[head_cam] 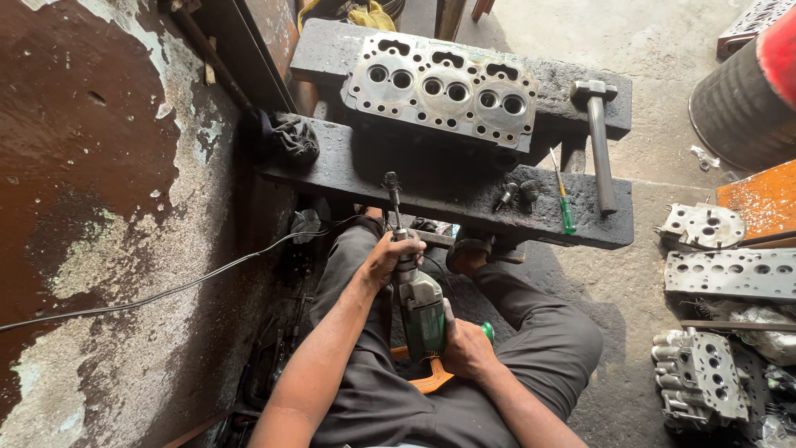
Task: The person uses a power drill to work on an engine cylinder head while sitting on the floor, holding the drill by hand and positioning it over the valve ports.
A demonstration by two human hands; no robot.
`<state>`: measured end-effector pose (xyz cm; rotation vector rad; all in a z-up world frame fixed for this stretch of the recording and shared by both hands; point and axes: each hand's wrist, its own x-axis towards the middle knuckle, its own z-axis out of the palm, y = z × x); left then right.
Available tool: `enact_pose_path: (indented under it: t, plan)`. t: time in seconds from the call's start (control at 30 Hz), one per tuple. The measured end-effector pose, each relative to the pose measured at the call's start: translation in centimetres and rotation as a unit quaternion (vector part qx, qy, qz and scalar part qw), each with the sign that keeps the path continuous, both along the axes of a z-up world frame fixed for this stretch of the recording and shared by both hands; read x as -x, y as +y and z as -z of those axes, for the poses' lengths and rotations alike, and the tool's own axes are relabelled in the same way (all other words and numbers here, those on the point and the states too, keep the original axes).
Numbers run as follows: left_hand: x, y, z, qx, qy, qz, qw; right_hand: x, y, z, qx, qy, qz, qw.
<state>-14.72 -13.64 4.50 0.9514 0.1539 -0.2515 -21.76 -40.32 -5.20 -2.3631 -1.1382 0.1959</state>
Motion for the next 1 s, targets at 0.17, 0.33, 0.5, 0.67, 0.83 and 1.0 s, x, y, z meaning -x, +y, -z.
enact_pose_path:
  t: [0.17, 0.33, 0.5, 0.67, 0.83, 1.0]
  plan:
    - [-0.7, -0.4, 0.7, -0.093, 0.065, -0.064, 0.992, 0.3, 0.6, 0.0, 0.054, 0.037, 0.011, 0.998]
    - [-0.8, -0.2, 2.2, -0.047, 0.049, -0.026, 0.997, 0.7, 0.9, -1.0, 0.05, 0.069, 0.028, 0.996]
    - [-2.0, -0.4, 3.7, -0.094, 0.078, -0.066, 0.99, 0.8, 1.8, -2.1, 0.11, 0.072, 0.055, 0.99]
    - [-2.7, -1.2, 6.2, -0.14, 0.085, -0.087, 0.983, 1.7, 2.2, -2.6, 0.141, 0.106, 0.087, 0.98]
    - [-3.0, -1.8, 8.5, -0.154, 0.164, -0.045, 0.973, 2.0, 2.3, -1.4, 0.2, 0.115, 0.095, 0.968]
    - [-5.0, -2.7, 6.8, -0.302, 0.134, -0.173, 0.928, 0.5, 3.3, -0.4, 0.129, 0.048, 0.095, 0.986]
